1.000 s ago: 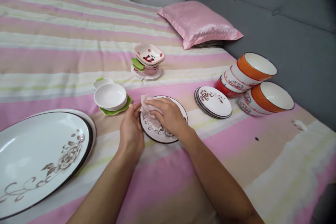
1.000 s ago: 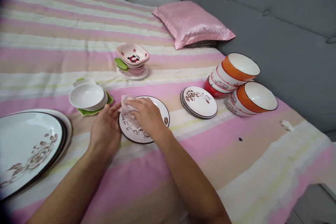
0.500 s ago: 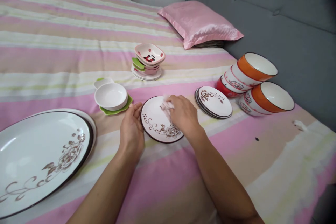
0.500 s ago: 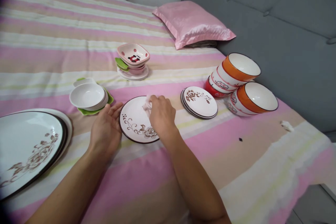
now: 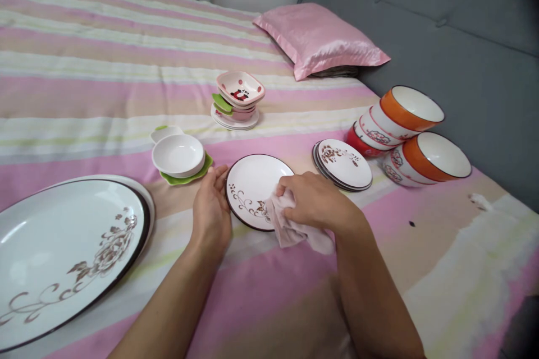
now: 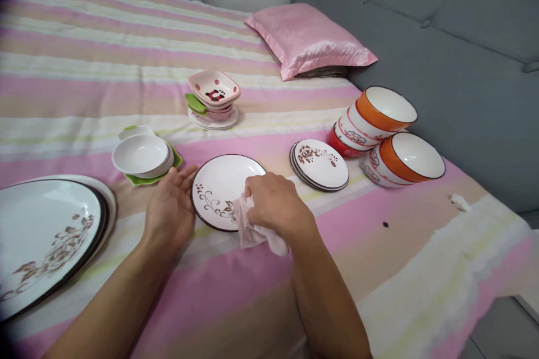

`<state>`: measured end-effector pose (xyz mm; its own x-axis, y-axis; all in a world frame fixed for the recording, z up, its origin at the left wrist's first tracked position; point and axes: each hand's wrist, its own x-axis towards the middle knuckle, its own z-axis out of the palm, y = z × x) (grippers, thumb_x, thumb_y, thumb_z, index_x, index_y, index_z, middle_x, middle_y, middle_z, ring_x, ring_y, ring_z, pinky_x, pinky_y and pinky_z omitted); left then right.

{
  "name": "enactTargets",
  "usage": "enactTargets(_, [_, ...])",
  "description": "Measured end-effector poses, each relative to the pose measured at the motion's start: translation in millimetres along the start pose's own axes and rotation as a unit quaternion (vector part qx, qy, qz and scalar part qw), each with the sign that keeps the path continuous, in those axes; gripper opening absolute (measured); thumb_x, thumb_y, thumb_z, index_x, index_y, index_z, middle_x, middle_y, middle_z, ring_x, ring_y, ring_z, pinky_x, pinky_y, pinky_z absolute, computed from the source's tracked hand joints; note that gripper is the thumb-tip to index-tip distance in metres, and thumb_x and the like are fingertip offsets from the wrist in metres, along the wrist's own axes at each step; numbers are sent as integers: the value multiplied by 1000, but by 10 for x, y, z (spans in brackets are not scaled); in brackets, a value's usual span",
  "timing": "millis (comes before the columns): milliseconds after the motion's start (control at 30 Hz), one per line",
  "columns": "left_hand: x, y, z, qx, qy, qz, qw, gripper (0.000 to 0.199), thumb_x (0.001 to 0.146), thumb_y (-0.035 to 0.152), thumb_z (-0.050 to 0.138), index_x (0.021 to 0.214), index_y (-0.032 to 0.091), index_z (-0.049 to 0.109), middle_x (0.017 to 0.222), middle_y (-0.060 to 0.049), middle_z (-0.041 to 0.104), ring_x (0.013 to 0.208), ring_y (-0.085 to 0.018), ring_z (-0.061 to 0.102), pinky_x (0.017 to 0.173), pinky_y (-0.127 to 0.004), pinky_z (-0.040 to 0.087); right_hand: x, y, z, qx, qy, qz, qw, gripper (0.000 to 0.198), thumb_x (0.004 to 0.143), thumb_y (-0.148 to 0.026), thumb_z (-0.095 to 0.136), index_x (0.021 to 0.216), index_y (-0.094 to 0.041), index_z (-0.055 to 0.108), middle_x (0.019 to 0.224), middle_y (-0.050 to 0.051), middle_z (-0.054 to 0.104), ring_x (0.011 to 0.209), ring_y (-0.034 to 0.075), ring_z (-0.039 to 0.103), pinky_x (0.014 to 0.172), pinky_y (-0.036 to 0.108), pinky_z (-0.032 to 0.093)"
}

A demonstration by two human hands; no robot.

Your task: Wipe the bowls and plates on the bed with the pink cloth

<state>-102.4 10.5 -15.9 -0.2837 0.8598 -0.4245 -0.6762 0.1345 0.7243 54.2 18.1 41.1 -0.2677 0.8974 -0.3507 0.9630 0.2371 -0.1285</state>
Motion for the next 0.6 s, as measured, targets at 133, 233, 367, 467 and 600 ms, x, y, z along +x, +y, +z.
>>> enactTargets(133, [-5, -4, -2, -1, 0, 0, 1000, 26, 88, 36, 44, 90, 15, 61, 98, -8, 68, 98, -18, 62, 89, -30, 47, -10, -30, -21, 42, -32, -103, 993, 33, 65, -23, 66, 97, -29, 66, 88, 0, 67, 84, 19, 58, 64, 24, 34])
enactTargets(233, [-5, -6, -1, -7, 2, -1, 1000, 25, 88, 35, 45, 89, 15, 60, 96, -7, 67, 98, -18, 62, 89, -30, 47, 24, -69, 4, 84, -42, -181, 979, 33, 66, -17, 64, 97, -29, 67, 96, -1, 68, 90, 18, 58, 70, 23, 36])
enactTargets(367, [-5, 3, 14, -17, 1, 1, 1000, 24, 88, 33, 44, 88, 15, 60, 89, -5, 66, 95, -18, 62, 88, -29, 47, 94, -120, 58, 128, -40, -234, 963, 37, 65, -8, 60, 96, -27, 67, 97, -2, 68, 93, 17, 58, 78, 23, 37])
enactTargets(467, [-14, 20, 30, -21, 3, -1, 1000, 24, 89, 32, 43, 86, 15, 60, 86, -5, 65, 93, -17, 62, 86, -28, 47, 141, -160, 90, 144, -24, -257, 955, 38, 65, -5, 59, 96, -26, 67, 95, -3, 68, 92, 15, 58, 79, 23, 37])
enactTargets(600, [-31, 41, 23, -10, 10, -23, 1000, 24, 88, 33, 43, 91, 16, 60, 90, -4, 65, 89, -16, 63, 82, -27, 49, 196, -239, 146, 153, 33, -254, 955, 36, 71, -8, 59, 100, -28, 65, 98, -2, 65, 93, 15, 57, 78, 23, 38])
